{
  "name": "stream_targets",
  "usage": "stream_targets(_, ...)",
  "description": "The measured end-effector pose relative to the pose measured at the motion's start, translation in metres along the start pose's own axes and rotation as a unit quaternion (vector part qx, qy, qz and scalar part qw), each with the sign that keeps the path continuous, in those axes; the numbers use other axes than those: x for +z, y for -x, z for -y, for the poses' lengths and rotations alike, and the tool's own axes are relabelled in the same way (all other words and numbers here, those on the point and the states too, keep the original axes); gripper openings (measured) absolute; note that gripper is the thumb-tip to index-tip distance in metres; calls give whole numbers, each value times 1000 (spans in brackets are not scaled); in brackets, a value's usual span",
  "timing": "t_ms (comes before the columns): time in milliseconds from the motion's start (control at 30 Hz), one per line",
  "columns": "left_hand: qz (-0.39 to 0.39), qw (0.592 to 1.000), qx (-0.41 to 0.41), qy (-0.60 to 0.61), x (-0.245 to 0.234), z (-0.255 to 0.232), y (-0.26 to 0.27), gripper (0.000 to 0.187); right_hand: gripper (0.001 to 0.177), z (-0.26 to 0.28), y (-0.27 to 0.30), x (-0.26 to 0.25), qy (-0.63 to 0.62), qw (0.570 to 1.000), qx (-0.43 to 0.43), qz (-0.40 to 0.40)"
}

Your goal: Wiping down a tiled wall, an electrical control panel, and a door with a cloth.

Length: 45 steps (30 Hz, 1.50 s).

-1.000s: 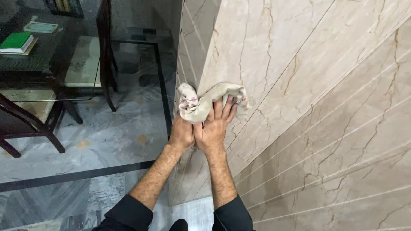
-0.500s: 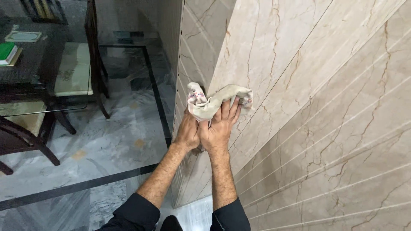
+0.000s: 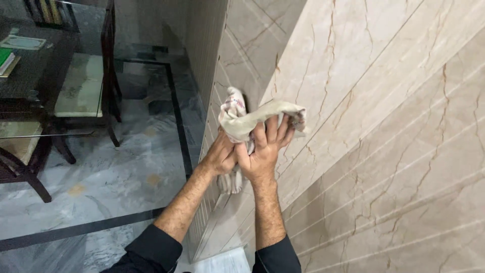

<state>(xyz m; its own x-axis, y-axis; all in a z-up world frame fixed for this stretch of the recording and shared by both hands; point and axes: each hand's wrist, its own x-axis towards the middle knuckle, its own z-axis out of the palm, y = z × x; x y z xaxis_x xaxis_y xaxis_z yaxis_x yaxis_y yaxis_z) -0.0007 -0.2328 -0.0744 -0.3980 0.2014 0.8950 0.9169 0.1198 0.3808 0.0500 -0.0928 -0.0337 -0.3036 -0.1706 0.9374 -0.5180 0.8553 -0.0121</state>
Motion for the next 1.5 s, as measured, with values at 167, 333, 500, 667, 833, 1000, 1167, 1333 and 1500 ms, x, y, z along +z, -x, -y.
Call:
stream_targets(167, 25, 1000, 9, 16, -17, -2, -48, 68, 82, -6, -53, -5, 7, 998, -52, -40)
stream_targets(333, 23, 998, 60, 19, -32, -19, -94, 73, 75, 5, -97, -26, 25, 997, -56, -50)
stream_targets(500, 11, 994, 108, 9, -45, -32, -125, 74, 68, 17, -132, -39, 11, 993, -87, -79)
stream_targets(667, 12, 990, 137, 28, -49, -35, -140, 74, 65, 33, -154, -46, 18, 993, -93, -76)
stream_targets(833, 31, 995, 90, 24, -49, -20, -148, 68, 60, 55, -162, -47, 98, 988, -98, -61)
stream_targets(1000, 30, 993, 116, 4, -61, -4, -164, 65, 57, 69, -171, -36, 210, 972, -67, -79)
stream_targets(1167, 21, 995, 98, 18, -53, 13, -169, 60, 47, 74, -174, -26, 324, 942, -27, -86)
stream_targets(1333, 53, 993, 104, -23, -52, 16, -179, 61, 48, 78, -185, -26, 391, 917, -25, -82)
stream_targets(1500, 14, 989, 144, -1, -48, 24, -180, 65, 56, 90, -189, -23, 421, 903, -24, -80)
